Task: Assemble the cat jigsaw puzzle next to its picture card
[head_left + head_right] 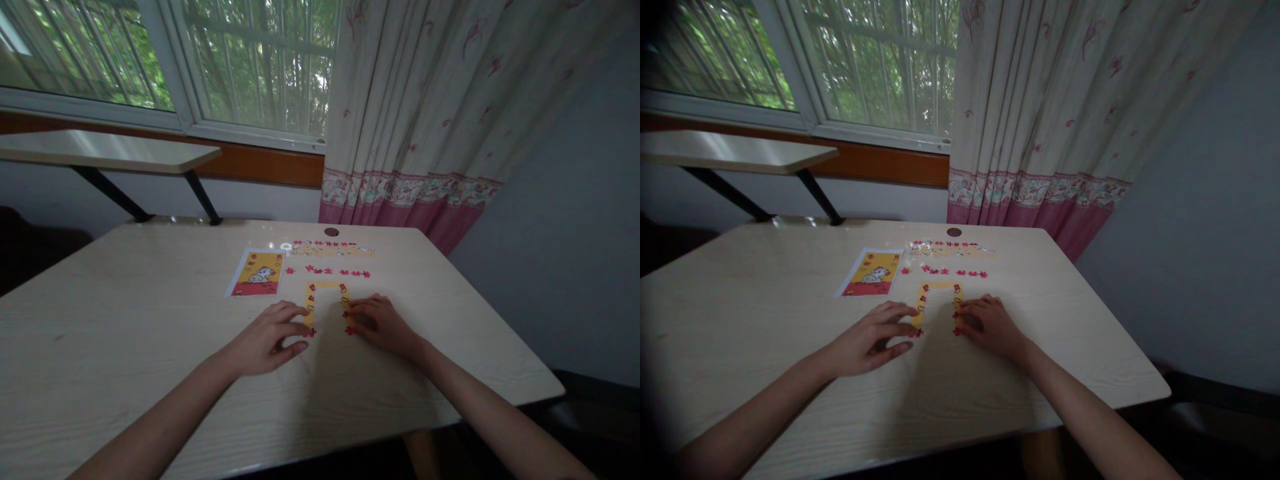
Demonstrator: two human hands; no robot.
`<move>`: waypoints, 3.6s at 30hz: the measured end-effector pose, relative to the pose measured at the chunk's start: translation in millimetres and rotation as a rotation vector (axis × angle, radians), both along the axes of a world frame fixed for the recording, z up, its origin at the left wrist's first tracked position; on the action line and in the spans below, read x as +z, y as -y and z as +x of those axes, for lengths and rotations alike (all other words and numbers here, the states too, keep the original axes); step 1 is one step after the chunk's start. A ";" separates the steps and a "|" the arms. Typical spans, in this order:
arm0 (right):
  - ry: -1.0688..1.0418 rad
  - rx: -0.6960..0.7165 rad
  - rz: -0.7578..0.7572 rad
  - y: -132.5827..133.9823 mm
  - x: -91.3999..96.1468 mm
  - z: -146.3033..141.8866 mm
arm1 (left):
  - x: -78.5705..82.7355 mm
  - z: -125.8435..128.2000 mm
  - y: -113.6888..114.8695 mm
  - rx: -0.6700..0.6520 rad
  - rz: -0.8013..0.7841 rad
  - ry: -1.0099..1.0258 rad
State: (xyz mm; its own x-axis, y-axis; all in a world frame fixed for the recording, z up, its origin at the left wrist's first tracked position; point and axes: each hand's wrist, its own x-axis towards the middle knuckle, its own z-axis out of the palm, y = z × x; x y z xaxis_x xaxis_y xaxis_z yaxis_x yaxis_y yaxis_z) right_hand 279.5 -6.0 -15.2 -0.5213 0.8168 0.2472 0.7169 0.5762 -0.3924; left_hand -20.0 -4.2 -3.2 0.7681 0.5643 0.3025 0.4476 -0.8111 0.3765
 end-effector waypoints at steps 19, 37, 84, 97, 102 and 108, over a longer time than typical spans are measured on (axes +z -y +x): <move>0.072 -0.266 0.124 -57.8 7.5 37.2 | -4.9 -2.5 -6.5 0.106 0.088 0.071; 0.230 -0.145 0.084 -117.1 16.9 -72.2 | -6.8 -2.4 -5.0 0.127 0.065 0.100; -0.253 0.007 0.368 -9.3 2.9 -62.4 | -9.3 28.1 -6.2 0.422 -0.480 0.559; -0.223 0.063 0.483 -7.0 2.7 -64.2 | -8.7 29.5 -4.9 0.385 -0.506 0.538; -0.169 0.032 0.373 -5.0 6.2 -63.6 | -10.0 27.2 -5.1 0.346 -0.468 0.519; -0.150 0.056 0.181 9.4 5.9 -62.1 | -3.4 9.5 -5.6 0.396 -0.222 0.365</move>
